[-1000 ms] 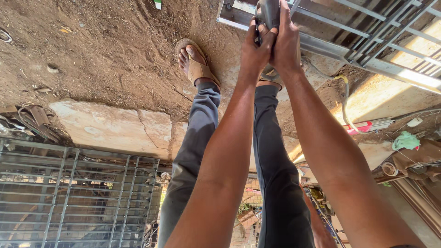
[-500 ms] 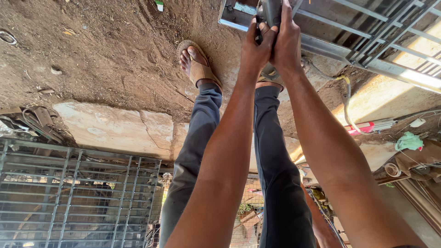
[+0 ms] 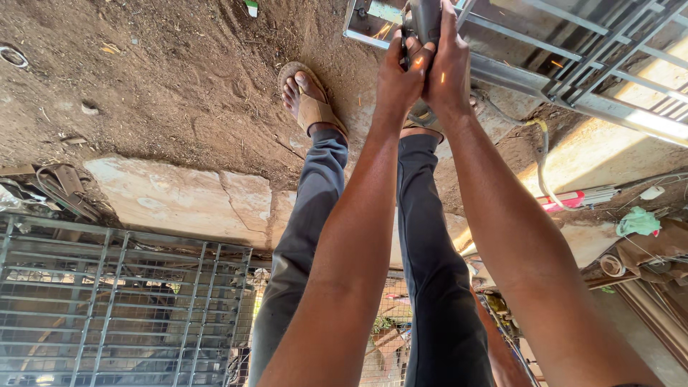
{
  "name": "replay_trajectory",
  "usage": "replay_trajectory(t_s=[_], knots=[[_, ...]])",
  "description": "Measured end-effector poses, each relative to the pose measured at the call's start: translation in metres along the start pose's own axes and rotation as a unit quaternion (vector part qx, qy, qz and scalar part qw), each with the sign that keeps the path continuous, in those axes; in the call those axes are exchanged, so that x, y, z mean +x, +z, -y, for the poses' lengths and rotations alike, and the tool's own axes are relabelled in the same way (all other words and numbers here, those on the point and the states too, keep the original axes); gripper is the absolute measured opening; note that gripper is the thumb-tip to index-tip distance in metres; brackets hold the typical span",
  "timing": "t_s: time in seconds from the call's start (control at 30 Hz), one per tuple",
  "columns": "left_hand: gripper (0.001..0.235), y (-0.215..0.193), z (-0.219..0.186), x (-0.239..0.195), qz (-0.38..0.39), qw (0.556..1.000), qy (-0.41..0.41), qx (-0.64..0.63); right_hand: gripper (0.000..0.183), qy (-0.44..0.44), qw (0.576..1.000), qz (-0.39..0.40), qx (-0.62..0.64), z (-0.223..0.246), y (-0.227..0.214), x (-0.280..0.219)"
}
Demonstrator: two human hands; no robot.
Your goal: The person uses a handheld welding tool to join metal bars on a rectangular metal grate. They hold the tool with both hands, moving it along the intersections of the bars to create welds, producing bright sparks. The person occasionally repositions the tool and adjusts their stance while working on the grate.
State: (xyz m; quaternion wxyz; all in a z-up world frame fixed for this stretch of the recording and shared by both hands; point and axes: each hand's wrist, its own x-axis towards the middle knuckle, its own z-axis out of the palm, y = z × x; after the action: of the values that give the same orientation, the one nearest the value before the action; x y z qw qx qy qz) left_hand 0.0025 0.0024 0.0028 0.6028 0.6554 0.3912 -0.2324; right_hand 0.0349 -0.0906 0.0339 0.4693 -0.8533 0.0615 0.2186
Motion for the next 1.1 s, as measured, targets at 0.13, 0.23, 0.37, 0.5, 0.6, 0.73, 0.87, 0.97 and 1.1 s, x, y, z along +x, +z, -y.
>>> replay_trajectory(t_s=[0.13,0.23,0.37,0.5,0.6,0.73,0.87,0.97,1.1], knots=[[0.053,-0.001,-0.005,-0.001,-0.005,1.0,-0.024,-0.003,0.061,-0.023,0.999,-0.01,-0.027,-0.002,0.0,0.002],[0.056,-0.001,-0.007,0.001,0.007,0.999,-0.03,-0.027,0.061,-0.002,0.998,-0.015,-0.063,-0.003,0.0,0.004],[0.064,-0.002,-0.009,0.003,0.004,1.0,-0.026,0.007,0.063,0.034,0.999,-0.002,-0.024,-0.001,0.001,0.006],[0.058,-0.003,-0.011,0.0,0.016,0.999,-0.023,-0.034,0.062,-0.024,0.999,-0.023,-0.023,0.002,0.0,0.005],[0.06,-0.003,-0.01,0.0,-0.013,1.0,-0.007,0.022,0.065,0.035,0.997,0.003,-0.07,0.002,-0.002,0.005],[0.061,-0.001,-0.009,0.002,-0.012,1.0,-0.018,0.018,0.064,0.024,0.999,-0.007,-0.034,0.001,0.001,0.006],[0.06,-0.002,-0.004,0.005,-0.011,1.0,-0.011,0.021,0.06,0.031,0.999,-0.017,-0.034,0.0,0.003,0.005],[0.059,-0.005,-0.001,0.007,0.011,0.999,-0.028,0.029,0.056,-0.013,0.999,-0.024,-0.027,0.001,0.0,0.007],[0.083,-0.006,0.0,-0.001,0.019,0.998,0.055,-0.017,0.069,-0.044,0.995,-0.008,0.086,0.004,-0.007,0.0]])
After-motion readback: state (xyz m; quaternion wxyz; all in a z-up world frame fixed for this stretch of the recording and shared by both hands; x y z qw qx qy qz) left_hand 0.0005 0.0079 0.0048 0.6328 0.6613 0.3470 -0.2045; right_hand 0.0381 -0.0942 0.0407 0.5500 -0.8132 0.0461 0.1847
